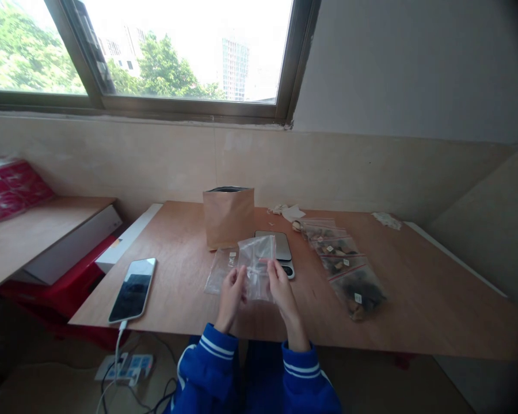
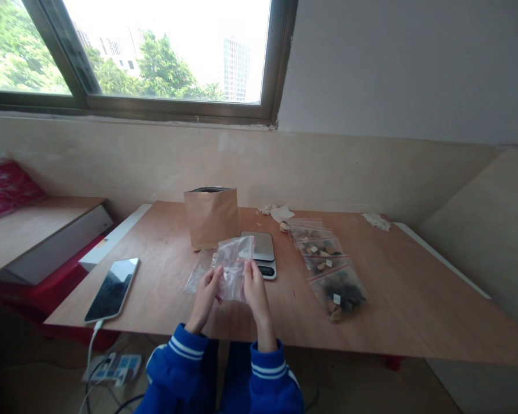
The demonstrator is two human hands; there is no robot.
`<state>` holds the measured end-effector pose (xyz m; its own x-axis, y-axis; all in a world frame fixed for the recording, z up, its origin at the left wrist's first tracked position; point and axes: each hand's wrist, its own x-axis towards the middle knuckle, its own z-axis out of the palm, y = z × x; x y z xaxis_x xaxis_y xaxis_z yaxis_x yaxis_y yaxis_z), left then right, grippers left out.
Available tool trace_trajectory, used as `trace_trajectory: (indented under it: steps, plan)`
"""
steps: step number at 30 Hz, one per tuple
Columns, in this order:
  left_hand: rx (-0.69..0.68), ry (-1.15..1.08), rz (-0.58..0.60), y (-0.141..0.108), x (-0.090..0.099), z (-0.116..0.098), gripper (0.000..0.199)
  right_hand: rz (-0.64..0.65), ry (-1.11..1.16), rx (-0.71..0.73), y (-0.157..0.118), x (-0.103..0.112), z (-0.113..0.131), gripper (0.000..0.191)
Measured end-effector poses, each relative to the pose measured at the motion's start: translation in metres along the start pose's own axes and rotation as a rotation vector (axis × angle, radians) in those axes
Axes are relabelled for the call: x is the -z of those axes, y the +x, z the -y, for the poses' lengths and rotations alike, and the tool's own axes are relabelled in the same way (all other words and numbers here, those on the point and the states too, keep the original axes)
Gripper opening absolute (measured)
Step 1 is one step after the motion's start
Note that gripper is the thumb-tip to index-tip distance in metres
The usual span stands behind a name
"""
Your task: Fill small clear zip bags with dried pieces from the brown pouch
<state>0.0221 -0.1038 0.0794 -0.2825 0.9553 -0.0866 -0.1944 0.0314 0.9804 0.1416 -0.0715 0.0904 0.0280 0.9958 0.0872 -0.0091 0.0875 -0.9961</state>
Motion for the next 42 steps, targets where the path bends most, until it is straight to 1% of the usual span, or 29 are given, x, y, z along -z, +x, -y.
trace_trajectory:
  steps: [2, 5, 7, 9, 10, 12, 13, 15, 17, 19, 22, 24, 26, 28, 30, 32, 33, 35, 36, 38, 40, 42]
  plan:
    - [0.021, -0.08, 0.004, 0.001, -0.002, -0.001, 0.051, -0.005, -0.024, -0.04, -0.002, -0.001, -0.003, 0.059]
    - [-0.004, -0.161, -0.075, 0.002, 0.003, -0.004, 0.052, 0.012, -0.023, -0.103, -0.004, -0.006, -0.006, 0.066]
    - [-0.072, -0.191, -0.147, 0.005, 0.013, -0.007, 0.053, -0.004, -0.022, -0.109, -0.004, -0.006, -0.008, 0.067]
    - [-0.136, -0.193, -0.183, 0.01, 0.025, -0.011, 0.052, -0.051, -0.027, -0.091, -0.001, -0.002, -0.009, 0.066]
    - [-0.14, -0.173, -0.178, 0.012, 0.031, -0.013, 0.049, -0.07, -0.029, -0.076, 0.0, 0.001, -0.011, 0.065]
    - [-0.087, -0.111, -0.155, 0.016, 0.039, -0.015, 0.045, -0.067, -0.029, -0.041, 0.002, 0.006, -0.013, 0.062]
    - [-0.058, -0.078, -0.144, 0.018, 0.04, -0.016, 0.046, -0.045, -0.028, -0.024, 0.002, 0.007, -0.014, 0.06]
    - [-0.04, -0.024, -0.12, 0.018, 0.037, -0.015, 0.049, 0.047, -0.03, -0.004, 0.001, 0.004, -0.015, 0.058]
    - [-0.062, 0.008, -0.083, 0.018, 0.032, -0.012, 0.048, 0.16, -0.035, 0.008, -0.002, -0.003, -0.015, 0.057]
    - [-0.09, 0.023, -0.098, 0.018, 0.028, -0.008, 0.044, 0.244, -0.042, 0.018, -0.005, -0.012, -0.015, 0.056]
    - [-0.169, 0.055, -0.181, 0.026, 0.032, -0.006, 0.041, 0.293, -0.043, 0.013, -0.007, -0.022, -0.014, 0.057]
    - [-0.227, 0.079, -0.171, 0.036, 0.038, -0.009, 0.039, 0.294, -0.035, 0.002, -0.008, -0.026, -0.017, 0.057]
    - [-0.218, 0.11, -0.135, 0.046, 0.045, -0.014, 0.04, 0.231, -0.039, 0.011, -0.008, -0.033, -0.023, 0.057]
    - [-0.135, 0.168, -0.104, 0.052, 0.05, -0.017, 0.045, 0.12, -0.063, 0.017, -0.01, -0.042, -0.031, 0.056]
    - [-0.056, 0.245, -0.044, 0.054, 0.055, -0.017, 0.05, 0.029, -0.089, -0.002, -0.012, -0.052, -0.041, 0.055]
    - [-0.033, 0.306, 0.027, 0.051, 0.06, -0.011, 0.054, -0.01, -0.108, -0.01, -0.014, -0.061, -0.049, 0.052]
    - [-0.036, 0.322, 0.04, 0.049, 0.063, -0.007, 0.055, -0.011, -0.115, 0.005, -0.014, -0.063, -0.052, 0.049]
    - [-0.058, 0.344, -0.003, 0.047, 0.069, 0.001, 0.055, -0.029, -0.142, 0.065, -0.012, -0.061, -0.055, 0.042]
    - [-0.073, 0.361, -0.042, 0.047, 0.072, 0.006, 0.054, -0.059, -0.172, 0.106, -0.01, -0.055, -0.054, 0.039]
    - [-0.13, 0.435, -0.115, 0.051, 0.077, 0.012, 0.051, -0.178, -0.273, 0.193, -0.003, -0.035, -0.052, 0.035]
    - [-0.241, 0.559, -0.187, 0.058, 0.081, 0.016, 0.05, -0.351, -0.421, 0.29, 0.007, -0.005, -0.048, 0.031]
    - [-0.391, 0.697, -0.263, 0.064, 0.082, 0.018, 0.05, -0.497, -0.6, 0.337, 0.014, 0.029, -0.045, 0.028]
